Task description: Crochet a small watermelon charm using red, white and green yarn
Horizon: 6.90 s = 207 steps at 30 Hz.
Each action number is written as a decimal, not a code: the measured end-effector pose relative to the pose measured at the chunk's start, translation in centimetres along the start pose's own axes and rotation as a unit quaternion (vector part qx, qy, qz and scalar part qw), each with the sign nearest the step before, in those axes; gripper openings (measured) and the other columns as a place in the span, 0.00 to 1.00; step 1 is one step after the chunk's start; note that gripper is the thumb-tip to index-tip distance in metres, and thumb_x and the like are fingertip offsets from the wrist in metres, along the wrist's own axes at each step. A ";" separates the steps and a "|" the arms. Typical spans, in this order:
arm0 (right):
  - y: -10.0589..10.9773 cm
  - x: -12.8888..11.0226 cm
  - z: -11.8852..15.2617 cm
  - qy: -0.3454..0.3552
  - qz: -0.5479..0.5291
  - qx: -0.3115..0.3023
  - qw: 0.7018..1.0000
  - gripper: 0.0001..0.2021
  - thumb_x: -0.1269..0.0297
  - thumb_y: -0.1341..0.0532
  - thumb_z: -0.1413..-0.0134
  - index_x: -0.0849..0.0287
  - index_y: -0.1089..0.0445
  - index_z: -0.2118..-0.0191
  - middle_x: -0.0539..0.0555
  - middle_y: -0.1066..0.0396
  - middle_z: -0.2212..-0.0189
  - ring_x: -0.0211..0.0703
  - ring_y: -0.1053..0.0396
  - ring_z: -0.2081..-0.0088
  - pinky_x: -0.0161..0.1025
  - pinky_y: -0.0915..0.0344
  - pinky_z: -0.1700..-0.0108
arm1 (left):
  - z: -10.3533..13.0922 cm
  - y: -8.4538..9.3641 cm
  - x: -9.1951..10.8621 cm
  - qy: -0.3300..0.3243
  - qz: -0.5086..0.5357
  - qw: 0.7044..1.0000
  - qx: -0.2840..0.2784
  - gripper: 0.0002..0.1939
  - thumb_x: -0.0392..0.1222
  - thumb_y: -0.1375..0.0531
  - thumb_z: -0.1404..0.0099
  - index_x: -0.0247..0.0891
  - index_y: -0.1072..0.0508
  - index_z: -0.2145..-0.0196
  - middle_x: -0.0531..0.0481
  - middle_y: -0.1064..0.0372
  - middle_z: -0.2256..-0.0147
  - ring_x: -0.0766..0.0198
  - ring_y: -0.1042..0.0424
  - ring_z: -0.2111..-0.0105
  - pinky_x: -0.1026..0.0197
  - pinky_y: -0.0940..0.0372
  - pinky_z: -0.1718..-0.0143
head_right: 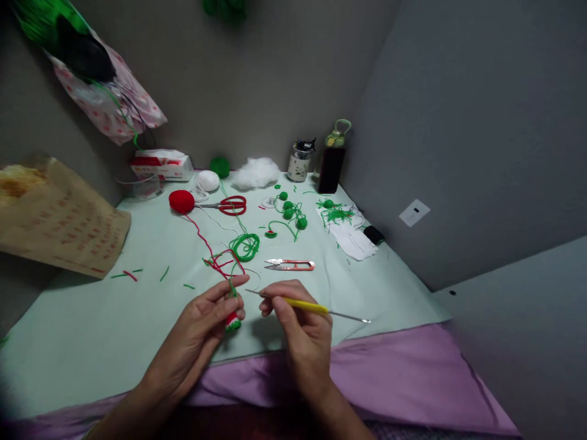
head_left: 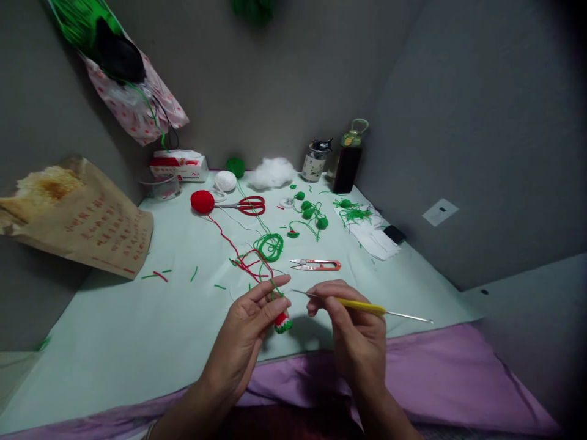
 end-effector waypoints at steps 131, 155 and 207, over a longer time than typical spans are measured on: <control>5.8 -3.0 -3.9 0.136 0.184 0.175 0.958 0.08 0.68 0.38 0.35 0.55 0.19 0.60 0.54 0.22 0.59 0.48 0.25 0.52 0.47 0.33 0.46 | -0.4 0.1 1.1 -0.085 -0.182 0.979 -0.043 0.12 0.41 0.29 0.40 0.39 0.19 0.57 0.55 0.27 0.73 0.65 0.28 0.70 0.62 0.36 0.65; -1.9 4.9 -0.3 -0.339 -0.119 -0.126 0.925 0.24 0.42 0.27 0.52 0.61 0.27 0.70 0.37 0.55 0.89 0.30 0.63 0.82 0.35 0.65 0.76 | -1.4 0.6 1.4 -0.089 -0.260 0.957 -0.090 0.11 0.50 0.33 0.37 0.38 0.21 0.65 0.55 0.31 0.80 0.62 0.31 0.78 0.60 0.39 0.70; -2.9 -0.1 -9.9 -0.074 0.098 -0.217 0.968 0.36 0.22 0.47 0.50 0.54 0.27 0.74 0.41 0.55 0.88 0.35 0.58 0.84 0.38 0.51 0.80 | -12.3 8.7 12.6 -0.260 -0.725 0.634 -0.065 0.16 0.46 0.37 0.27 0.38 0.26 0.45 0.42 0.26 0.45 0.51 0.24 0.50 0.43 0.27 0.49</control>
Point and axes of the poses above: each hand's wrist, its own z-axis away from the middle knuckle, its own y-axis out of the back of the hand, x = y × z, the point moved 8 cm from there along -z, towards the middle knuckle
